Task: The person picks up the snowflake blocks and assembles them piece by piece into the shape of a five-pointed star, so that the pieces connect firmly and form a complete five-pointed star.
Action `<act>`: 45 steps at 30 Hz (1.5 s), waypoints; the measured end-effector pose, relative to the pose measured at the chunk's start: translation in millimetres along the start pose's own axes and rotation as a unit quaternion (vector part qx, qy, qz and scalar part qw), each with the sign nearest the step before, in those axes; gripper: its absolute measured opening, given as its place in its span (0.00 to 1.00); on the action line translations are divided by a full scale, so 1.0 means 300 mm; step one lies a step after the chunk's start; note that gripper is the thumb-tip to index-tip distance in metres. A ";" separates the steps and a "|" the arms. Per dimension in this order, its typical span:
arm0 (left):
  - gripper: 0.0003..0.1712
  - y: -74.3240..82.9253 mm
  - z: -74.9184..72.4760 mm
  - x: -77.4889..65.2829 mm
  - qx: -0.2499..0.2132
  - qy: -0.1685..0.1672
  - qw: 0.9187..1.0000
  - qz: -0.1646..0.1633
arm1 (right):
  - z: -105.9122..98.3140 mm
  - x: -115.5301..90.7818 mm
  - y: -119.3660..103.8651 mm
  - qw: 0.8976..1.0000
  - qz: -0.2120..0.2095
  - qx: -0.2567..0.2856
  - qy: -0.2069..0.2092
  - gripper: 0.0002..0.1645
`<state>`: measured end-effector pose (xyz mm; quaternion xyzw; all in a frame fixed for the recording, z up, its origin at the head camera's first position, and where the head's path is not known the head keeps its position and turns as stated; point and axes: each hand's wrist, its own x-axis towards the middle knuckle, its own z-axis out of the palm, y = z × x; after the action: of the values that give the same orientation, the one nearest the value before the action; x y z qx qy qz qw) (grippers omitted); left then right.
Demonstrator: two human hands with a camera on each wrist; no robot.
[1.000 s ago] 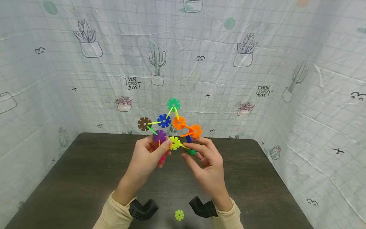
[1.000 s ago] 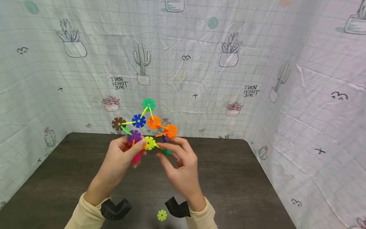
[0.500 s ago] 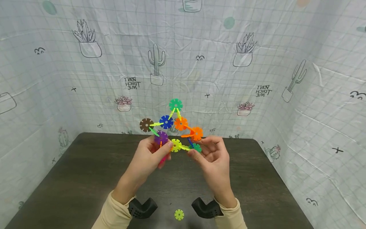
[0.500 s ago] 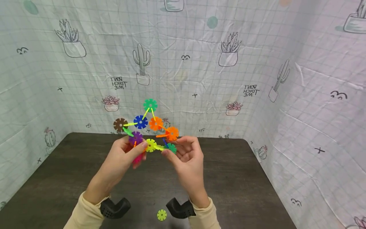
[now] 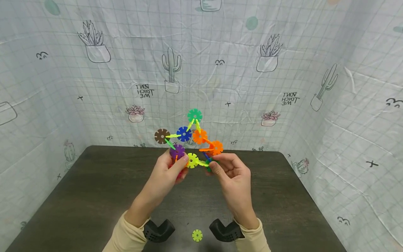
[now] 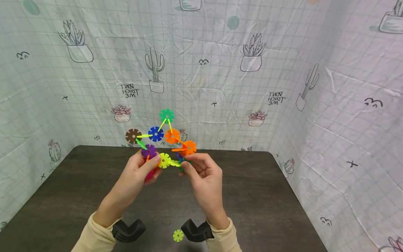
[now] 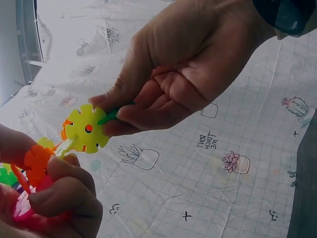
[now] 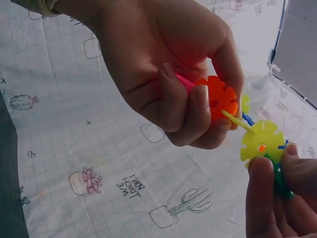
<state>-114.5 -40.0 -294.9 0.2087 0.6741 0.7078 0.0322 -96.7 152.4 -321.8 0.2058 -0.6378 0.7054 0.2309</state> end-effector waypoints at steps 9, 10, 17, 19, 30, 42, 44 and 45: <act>0.10 -0.008 0.007 -0.009 0.072 0.041 0.996 0.030 | 0.002 0.001 -0.011 0.999 0.034 0.008 0.001 0.14; 0.10 -0.010 0.008 -0.009 0.078 0.046 0.995 0.032 | 0.002 0.001 -0.012 0.999 0.038 0.010 0.000 0.15; 0.06 -0.026 0.009 -0.009 0.120 0.065 0.989 0.059 | 0.004 -0.002 -0.014 0.997 0.070 0.006 -0.016 0.15; 0.06 -0.028 0.009 -0.009 0.113 0.065 0.989 0.063 | 0.005 -0.002 -0.014 0.997 0.079 0.004 -0.021 0.15; 0.09 -0.034 0.003 -0.005 0.063 0.042 0.996 0.049 | 0.007 -0.007 -0.003 0.995 0.094 0.021 -0.021 0.16; 0.14 -0.039 -0.052 0.010 0.057 -0.073 0.993 0.070 | -0.010 -0.011 0.001 0.996 0.062 0.061 -0.028 0.45; 0.21 -0.041 -0.061 0.012 0.046 -0.096 0.992 0.070 | -0.014 -0.010 0.002 0.995 0.076 0.064 -0.028 0.47; 0.24 -0.042 -0.065 0.013 0.042 -0.107 0.991 0.068 | -0.016 -0.010 0.003 0.994 0.082 0.065 -0.029 0.47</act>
<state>-127.7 -55.9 -306.2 0.3296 0.6802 0.6531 0.0470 -94.8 156.8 -324.6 0.1877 -0.6117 0.7556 0.1402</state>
